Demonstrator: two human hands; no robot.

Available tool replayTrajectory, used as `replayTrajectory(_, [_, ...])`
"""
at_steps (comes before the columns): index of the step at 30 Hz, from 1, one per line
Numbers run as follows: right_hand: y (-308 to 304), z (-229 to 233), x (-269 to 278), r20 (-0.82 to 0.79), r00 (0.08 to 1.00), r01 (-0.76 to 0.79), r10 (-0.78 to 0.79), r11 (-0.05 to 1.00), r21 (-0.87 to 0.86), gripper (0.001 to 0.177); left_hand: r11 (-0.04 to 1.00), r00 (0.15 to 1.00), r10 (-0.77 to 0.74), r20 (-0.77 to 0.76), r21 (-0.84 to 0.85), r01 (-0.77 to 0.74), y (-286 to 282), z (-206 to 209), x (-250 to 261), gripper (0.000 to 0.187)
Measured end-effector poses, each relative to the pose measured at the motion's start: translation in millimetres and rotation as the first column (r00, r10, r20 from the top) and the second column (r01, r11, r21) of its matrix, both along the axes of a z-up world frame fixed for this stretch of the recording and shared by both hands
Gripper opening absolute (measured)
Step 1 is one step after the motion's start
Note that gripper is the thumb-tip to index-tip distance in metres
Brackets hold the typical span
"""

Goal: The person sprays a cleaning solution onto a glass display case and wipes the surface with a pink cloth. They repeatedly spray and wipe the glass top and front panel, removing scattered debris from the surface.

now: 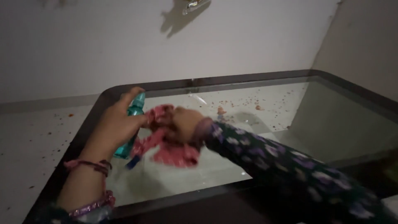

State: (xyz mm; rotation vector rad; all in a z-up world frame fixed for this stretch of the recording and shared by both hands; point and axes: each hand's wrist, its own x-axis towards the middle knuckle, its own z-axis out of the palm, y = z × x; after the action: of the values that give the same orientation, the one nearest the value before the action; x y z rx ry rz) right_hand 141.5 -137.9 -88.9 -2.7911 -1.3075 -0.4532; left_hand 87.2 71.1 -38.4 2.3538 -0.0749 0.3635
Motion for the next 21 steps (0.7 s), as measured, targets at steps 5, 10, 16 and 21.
replayTrajectory(5, [-2,3,52,-0.013,0.926,0.367,-0.378,0.907,-0.206,0.04,0.99,0.993,-0.117,-0.014,-0.077,0.116,-2,-15,4,0.085])
replayTrajectory(10, [1,41,-32,0.088,0.938,0.341,-0.337,0.841,-0.419,0.038,0.998,0.986,-0.068,-0.152,-0.003,0.068,-32,6,-20,0.077])
replayTrajectory(16, [7,9,-29,-0.038,0.991,0.129,-0.131,0.991,-0.034,0.045,0.992,0.987,-0.085,0.134,-0.081,0.097,-11,-15,5,0.08])
replayTrajectory(21, [1,10,24,-0.054,0.958,0.285,-0.282,0.956,0.062,0.045,0.982,0.966,-0.084,0.246,-0.146,0.122,-7,-22,13,0.083])
